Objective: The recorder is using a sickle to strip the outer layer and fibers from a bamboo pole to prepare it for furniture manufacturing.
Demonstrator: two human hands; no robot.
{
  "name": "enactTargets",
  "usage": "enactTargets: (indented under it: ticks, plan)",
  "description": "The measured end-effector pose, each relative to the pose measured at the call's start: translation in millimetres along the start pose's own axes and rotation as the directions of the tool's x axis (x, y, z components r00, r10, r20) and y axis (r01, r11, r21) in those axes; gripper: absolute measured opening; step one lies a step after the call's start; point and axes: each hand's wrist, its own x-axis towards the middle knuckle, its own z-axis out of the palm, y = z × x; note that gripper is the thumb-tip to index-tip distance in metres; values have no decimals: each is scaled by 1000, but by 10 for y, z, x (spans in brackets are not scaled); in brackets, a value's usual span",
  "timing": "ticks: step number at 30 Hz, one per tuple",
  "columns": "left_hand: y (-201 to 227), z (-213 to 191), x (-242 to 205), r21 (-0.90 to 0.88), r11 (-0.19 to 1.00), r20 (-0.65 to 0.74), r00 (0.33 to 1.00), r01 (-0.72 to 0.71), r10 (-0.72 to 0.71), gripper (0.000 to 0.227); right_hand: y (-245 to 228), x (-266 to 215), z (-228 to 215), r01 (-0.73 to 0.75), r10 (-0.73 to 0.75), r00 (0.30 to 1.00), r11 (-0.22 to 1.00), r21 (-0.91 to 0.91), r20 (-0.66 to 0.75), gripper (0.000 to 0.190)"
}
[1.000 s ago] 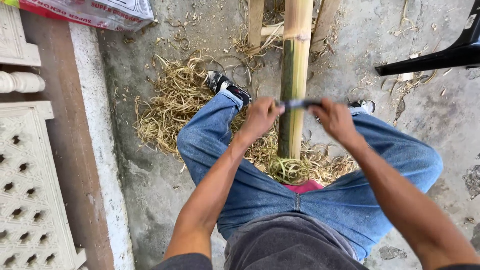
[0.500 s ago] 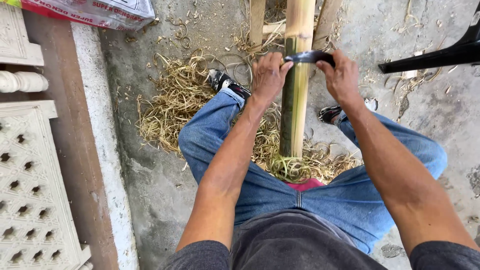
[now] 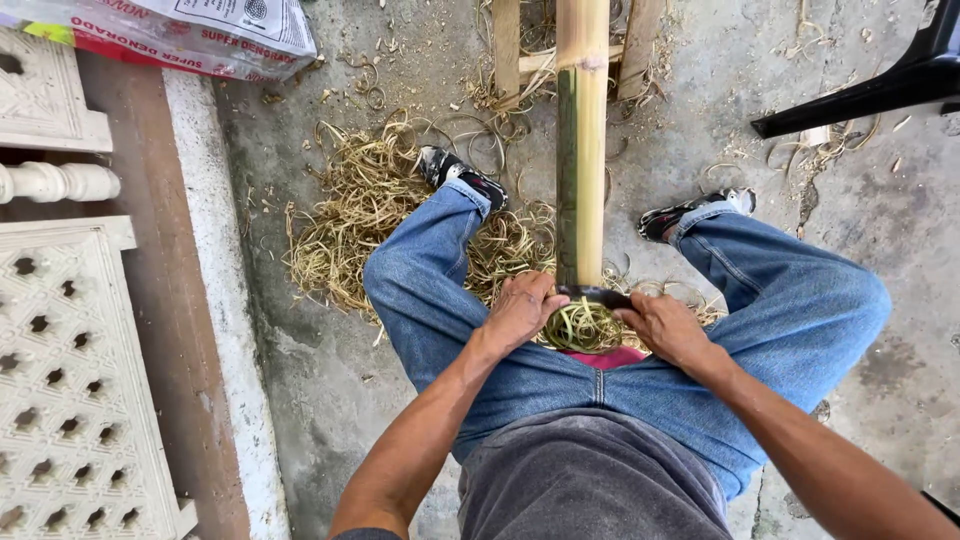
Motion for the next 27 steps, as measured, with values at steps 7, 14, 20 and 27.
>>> enactTargets:
  ticks: [7,14,20,27]
  plan:
    - [-308,-324,996,-58,980,10,981,192,-192,38,-45,1055,-809,-54,44,996,991,126,82,40]
    - [-712,-664,2497,55,990,-412,906,132,-98,36,-281,2279,-1728,77,13,885,982,173,-466,30]
    - [-670,-530,2303,101,990,-508,861,98,-33,41,-241,2091,-1587,124,-80,792,992,30,-605,32]
    - [-700,-21,1545,73,995,-379,925,66,-34,35,-270,1331,-1052,43,-17,835,998,36,-550,37]
